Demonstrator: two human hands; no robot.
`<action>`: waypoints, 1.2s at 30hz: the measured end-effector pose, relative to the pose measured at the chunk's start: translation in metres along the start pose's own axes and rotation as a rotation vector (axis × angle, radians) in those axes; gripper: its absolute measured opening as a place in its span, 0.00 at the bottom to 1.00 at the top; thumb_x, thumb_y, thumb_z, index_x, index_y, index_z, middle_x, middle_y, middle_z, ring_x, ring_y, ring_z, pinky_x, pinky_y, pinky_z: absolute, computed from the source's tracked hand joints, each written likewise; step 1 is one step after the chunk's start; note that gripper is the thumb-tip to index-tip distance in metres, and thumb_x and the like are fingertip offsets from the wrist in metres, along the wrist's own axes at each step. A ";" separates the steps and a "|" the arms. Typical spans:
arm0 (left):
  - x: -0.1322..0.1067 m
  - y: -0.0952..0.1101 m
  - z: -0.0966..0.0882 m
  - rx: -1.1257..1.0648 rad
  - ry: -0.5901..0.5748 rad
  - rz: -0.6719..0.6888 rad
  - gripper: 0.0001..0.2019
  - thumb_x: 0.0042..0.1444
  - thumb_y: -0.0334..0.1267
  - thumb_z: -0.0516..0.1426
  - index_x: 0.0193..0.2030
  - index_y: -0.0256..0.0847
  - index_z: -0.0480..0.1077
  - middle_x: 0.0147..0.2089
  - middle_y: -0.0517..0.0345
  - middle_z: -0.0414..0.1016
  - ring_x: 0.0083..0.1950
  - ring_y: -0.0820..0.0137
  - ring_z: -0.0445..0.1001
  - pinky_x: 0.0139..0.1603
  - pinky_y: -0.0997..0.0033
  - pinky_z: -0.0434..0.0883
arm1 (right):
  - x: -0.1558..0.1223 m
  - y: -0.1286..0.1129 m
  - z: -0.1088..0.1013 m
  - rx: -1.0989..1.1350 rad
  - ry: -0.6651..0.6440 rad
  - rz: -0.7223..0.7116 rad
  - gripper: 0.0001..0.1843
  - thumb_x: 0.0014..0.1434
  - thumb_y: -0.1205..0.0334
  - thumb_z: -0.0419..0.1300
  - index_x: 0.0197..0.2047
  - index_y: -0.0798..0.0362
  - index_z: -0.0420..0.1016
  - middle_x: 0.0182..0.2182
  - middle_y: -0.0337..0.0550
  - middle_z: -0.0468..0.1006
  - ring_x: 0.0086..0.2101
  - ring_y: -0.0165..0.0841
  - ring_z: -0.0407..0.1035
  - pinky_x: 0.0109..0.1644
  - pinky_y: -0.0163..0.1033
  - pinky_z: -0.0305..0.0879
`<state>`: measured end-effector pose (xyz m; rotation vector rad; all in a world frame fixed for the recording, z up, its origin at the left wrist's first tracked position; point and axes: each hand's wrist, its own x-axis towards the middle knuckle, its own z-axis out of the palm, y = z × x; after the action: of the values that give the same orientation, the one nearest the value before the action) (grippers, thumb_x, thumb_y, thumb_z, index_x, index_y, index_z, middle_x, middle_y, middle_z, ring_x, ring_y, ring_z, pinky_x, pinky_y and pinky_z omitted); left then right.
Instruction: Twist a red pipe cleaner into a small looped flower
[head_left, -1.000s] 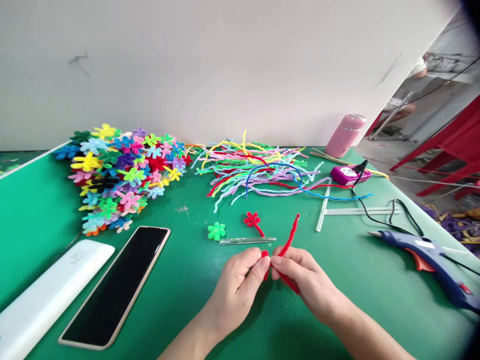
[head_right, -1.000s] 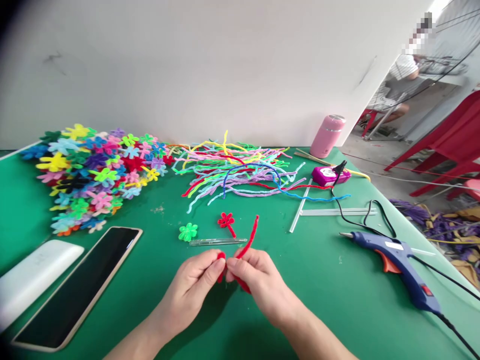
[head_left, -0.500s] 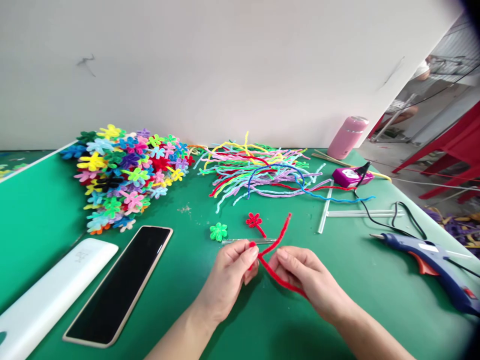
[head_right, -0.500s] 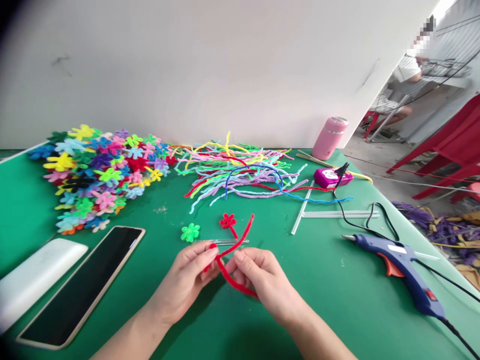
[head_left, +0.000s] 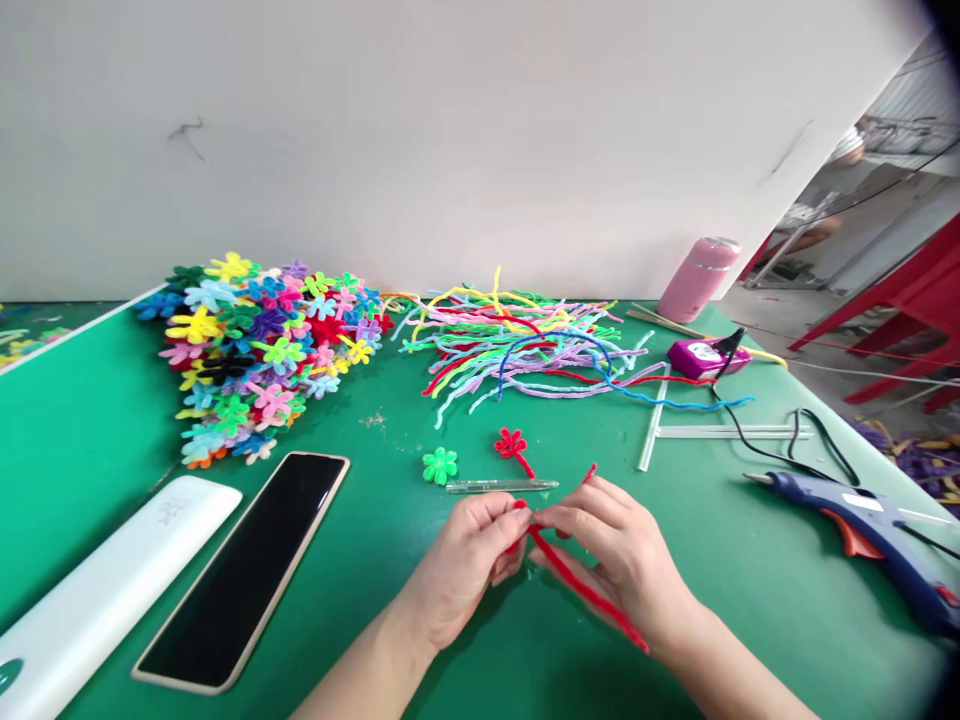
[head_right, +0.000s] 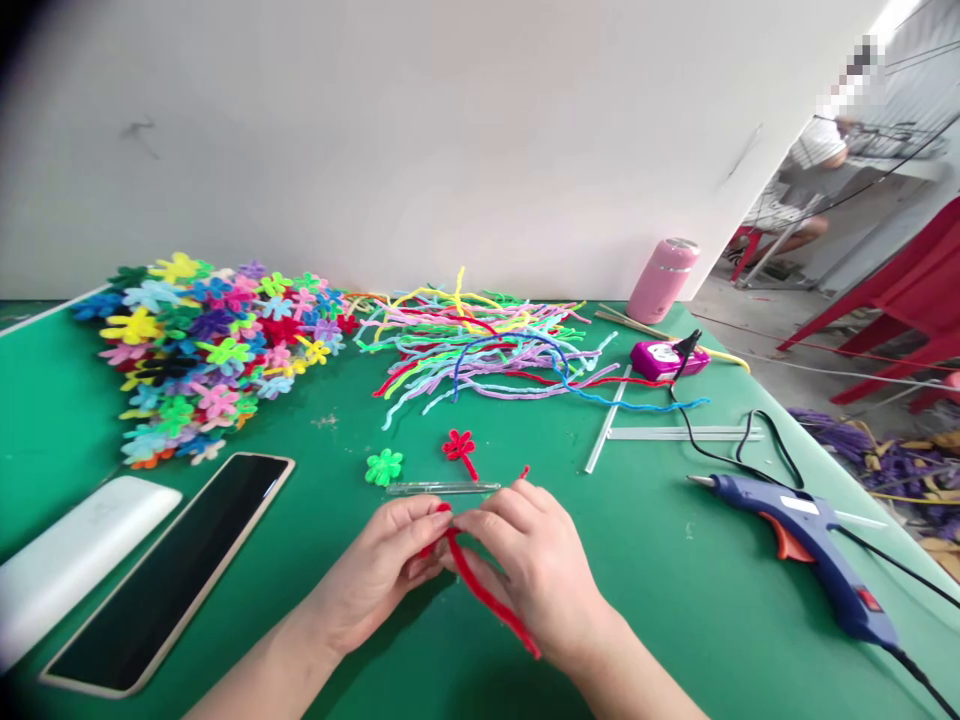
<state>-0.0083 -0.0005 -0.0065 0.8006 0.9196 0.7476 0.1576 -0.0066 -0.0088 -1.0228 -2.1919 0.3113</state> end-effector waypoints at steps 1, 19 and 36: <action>0.000 0.000 0.001 0.030 -0.015 0.003 0.15 0.51 0.42 0.56 0.20 0.38 0.57 0.16 0.70 0.52 0.20 0.80 0.48 0.21 0.76 0.48 | 0.000 -0.001 0.000 -0.006 -0.005 0.006 0.04 0.57 0.64 0.56 0.36 0.53 0.71 0.28 0.43 0.75 0.27 0.32 0.64 0.32 0.38 0.61; -0.010 0.008 0.008 0.588 0.049 0.330 0.14 0.58 0.41 0.49 0.23 0.38 0.62 0.21 0.65 0.54 0.24 0.76 0.54 0.25 0.74 0.53 | 0.001 -0.010 0.009 1.103 -0.106 0.866 0.21 0.53 0.47 0.57 0.22 0.57 0.67 0.14 0.30 0.52 0.18 0.22 0.43 0.20 0.31 0.39; -0.001 -0.001 0.006 -0.032 0.103 0.231 0.06 0.53 0.36 0.57 0.36 0.39 0.72 0.31 0.58 0.69 0.35 0.72 0.62 0.40 0.72 0.61 | 0.003 -0.012 0.014 1.881 0.454 1.135 0.06 0.48 0.66 0.66 0.31 0.58 0.74 0.25 0.41 0.75 0.21 0.20 0.64 0.23 0.24 0.58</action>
<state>-0.0036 -0.0039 -0.0051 0.8552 0.9140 1.0103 0.1400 -0.0110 -0.0116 -0.7522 -0.0796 1.8361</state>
